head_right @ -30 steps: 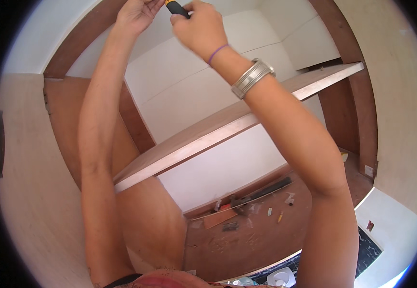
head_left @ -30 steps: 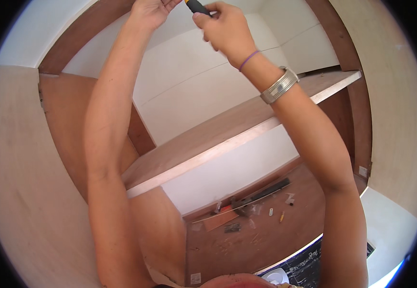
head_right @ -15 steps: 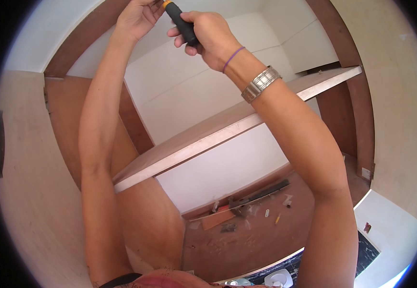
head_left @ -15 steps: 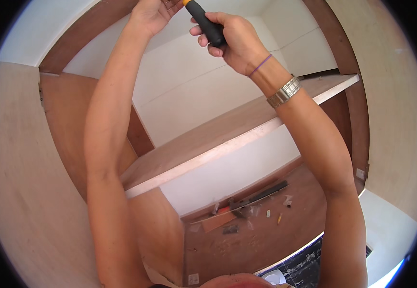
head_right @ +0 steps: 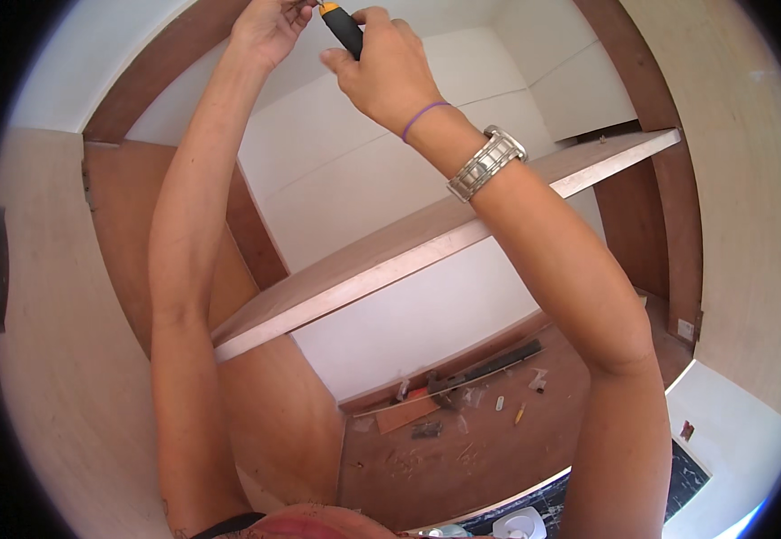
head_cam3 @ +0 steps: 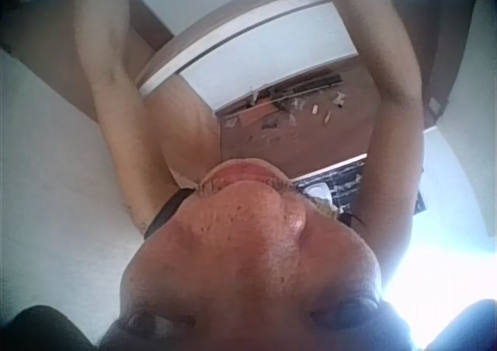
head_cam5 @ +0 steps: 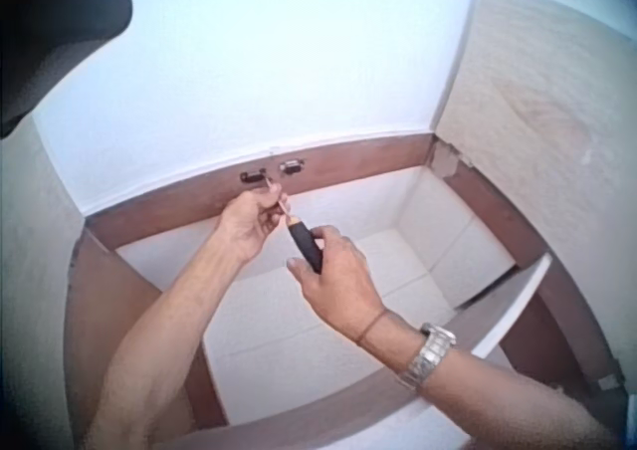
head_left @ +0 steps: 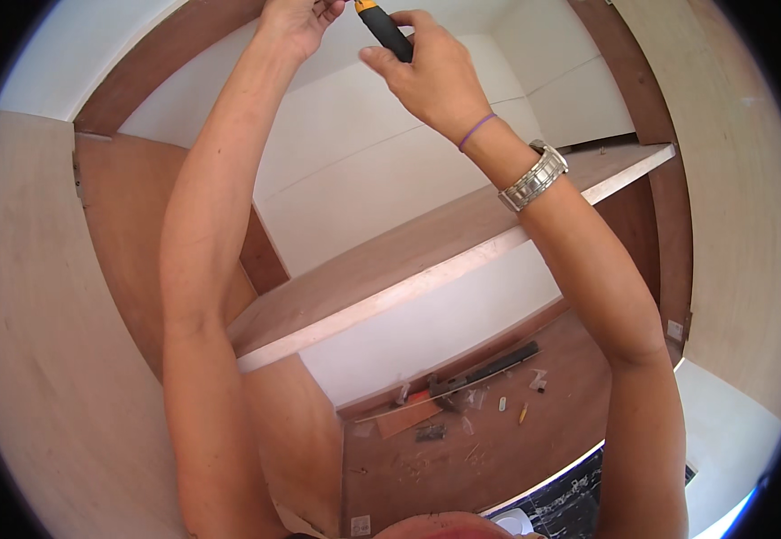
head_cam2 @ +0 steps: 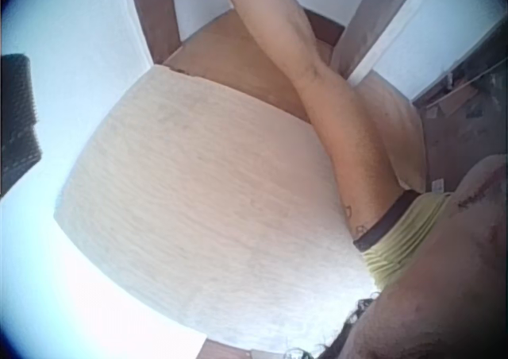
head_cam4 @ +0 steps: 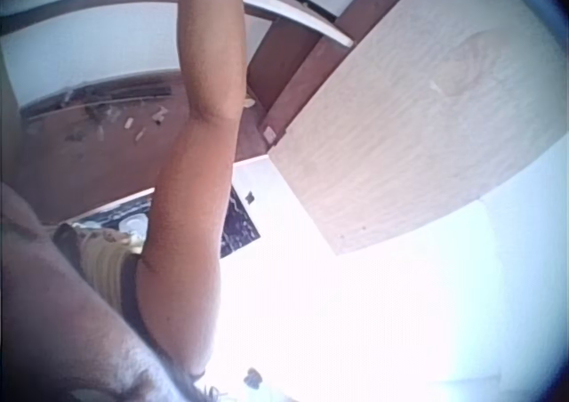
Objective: The person uses a screwdriver to tighten the hinges on a wooden kitchen cabinet door.
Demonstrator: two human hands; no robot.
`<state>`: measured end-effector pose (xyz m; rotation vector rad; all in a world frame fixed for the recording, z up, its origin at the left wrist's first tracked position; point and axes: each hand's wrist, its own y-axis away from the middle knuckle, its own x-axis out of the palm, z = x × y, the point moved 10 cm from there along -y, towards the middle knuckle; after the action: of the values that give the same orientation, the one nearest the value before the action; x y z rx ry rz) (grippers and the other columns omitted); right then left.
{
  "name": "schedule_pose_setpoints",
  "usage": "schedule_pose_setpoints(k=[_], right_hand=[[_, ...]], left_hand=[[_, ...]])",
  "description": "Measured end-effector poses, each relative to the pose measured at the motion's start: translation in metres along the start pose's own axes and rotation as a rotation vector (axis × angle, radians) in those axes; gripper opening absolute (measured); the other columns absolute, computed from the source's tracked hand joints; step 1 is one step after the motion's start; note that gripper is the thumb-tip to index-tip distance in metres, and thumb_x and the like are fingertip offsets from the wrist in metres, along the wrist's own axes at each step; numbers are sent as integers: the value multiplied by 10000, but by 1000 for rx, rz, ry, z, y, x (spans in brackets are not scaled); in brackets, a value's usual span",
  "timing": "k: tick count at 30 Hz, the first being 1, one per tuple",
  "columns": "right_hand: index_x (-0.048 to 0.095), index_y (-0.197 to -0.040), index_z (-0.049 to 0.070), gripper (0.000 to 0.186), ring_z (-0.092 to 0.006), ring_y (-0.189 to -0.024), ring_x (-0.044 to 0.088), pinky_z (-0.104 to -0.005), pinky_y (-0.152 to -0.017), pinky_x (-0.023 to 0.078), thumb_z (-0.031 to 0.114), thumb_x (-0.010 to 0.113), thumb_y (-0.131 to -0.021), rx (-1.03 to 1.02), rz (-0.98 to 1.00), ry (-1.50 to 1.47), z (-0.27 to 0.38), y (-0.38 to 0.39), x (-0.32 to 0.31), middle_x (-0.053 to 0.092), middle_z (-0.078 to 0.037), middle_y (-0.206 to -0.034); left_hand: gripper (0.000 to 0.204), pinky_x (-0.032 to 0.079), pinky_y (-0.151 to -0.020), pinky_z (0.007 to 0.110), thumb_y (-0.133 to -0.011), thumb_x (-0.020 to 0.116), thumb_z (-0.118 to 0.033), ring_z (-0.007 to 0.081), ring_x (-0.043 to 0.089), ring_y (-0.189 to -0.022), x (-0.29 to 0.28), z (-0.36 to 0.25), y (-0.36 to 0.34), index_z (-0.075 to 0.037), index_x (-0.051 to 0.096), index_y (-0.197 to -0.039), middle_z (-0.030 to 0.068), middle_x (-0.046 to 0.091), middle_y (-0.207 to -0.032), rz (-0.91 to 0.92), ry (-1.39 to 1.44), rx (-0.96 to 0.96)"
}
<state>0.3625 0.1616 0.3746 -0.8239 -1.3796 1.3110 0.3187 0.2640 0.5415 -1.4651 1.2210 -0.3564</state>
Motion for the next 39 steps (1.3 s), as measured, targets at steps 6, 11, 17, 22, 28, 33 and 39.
schedule_pose_setpoints(k=[6, 11, 17, 22, 28, 33, 39], right_hand=[[598, -1222, -73, 418, -300, -729, 712, -409, -671, 568, 245, 676, -963, -32, -196, -68, 8, -9, -20, 713, -207, -877], [586, -1263, -82, 421, -181, -669, 680, -321, -573, 522, 254, 579, -1010, 160, -43, -348, 5, 2, -5, 713, -144, -927], [598, -1222, -91, 394, -275, -704, 708, -394, -657, 568, 169, 677, -937, -50, -182, -61, 19, 2, -17, 705, -169, -775], [579, -1277, -95, 424, -204, -675, 695, -330, -605, 546, 205, 618, -980, 144, -25, -388, 2, -2, -11, 707, -151, -867], [536, -1344, -89, 484, -173, -730, 705, -269, -542, 518, 252, 590, -1004, -40, -66, 44, 11, -7, -9, 717, -155, -971], [549, -1335, -114, 453, -169, -653, 697, -307, -598, 556, 153, 622, -977, -11, -113, -106, 17, -6, -17, 698, -142, -780], [551, -1349, -108, 434, -166, -653, 705, -292, -575, 548, 157, 584, -1007, 58, -110, -429, 3, -11, -9, 708, -138, -807]], left_hand=[[145, 495, -643, 237, -1020, 640, -202, 109, 610, -698, 5, 0, 4, -104, 648, -913, 10, 663, -783, -21, 112, -24], [169, 495, -645, 235, -1002, 670, -214, 116, 614, -698, 2, -6, 3, -112, 651, -869, 10, 660, -768, -25, 38, 32], [177, 494, -644, 239, -983, 704, -229, 123, 608, -690, -3, 1, 4, -103, 656, -867, 15, 653, -758, -69, 52, -25], [156, 501, -652, 253, -971, 720, -215, 131, 609, -703, 2, -3, 4, -105, 658, -881, 13, 650, -766, -100, 56, -11], [131, 508, -669, 263, -985, 698, -208, 138, 622, -733, -2, -1, 1, -100, 658, -922, 17, 658, -792, -82, 59, -5], [92, 543, -752, 285, -1017, 636, -162, 154, 656, -796, 12, -17, 19, -73, 658, -1009, 36, 682, -849, -44, 208, 11], [95, 545, -799, 284, -1030, 610, -152, 156, 660, -823, 7, -15, 9, -74, 659, -1007, 37, 692, -873, 60, 140, 18]])
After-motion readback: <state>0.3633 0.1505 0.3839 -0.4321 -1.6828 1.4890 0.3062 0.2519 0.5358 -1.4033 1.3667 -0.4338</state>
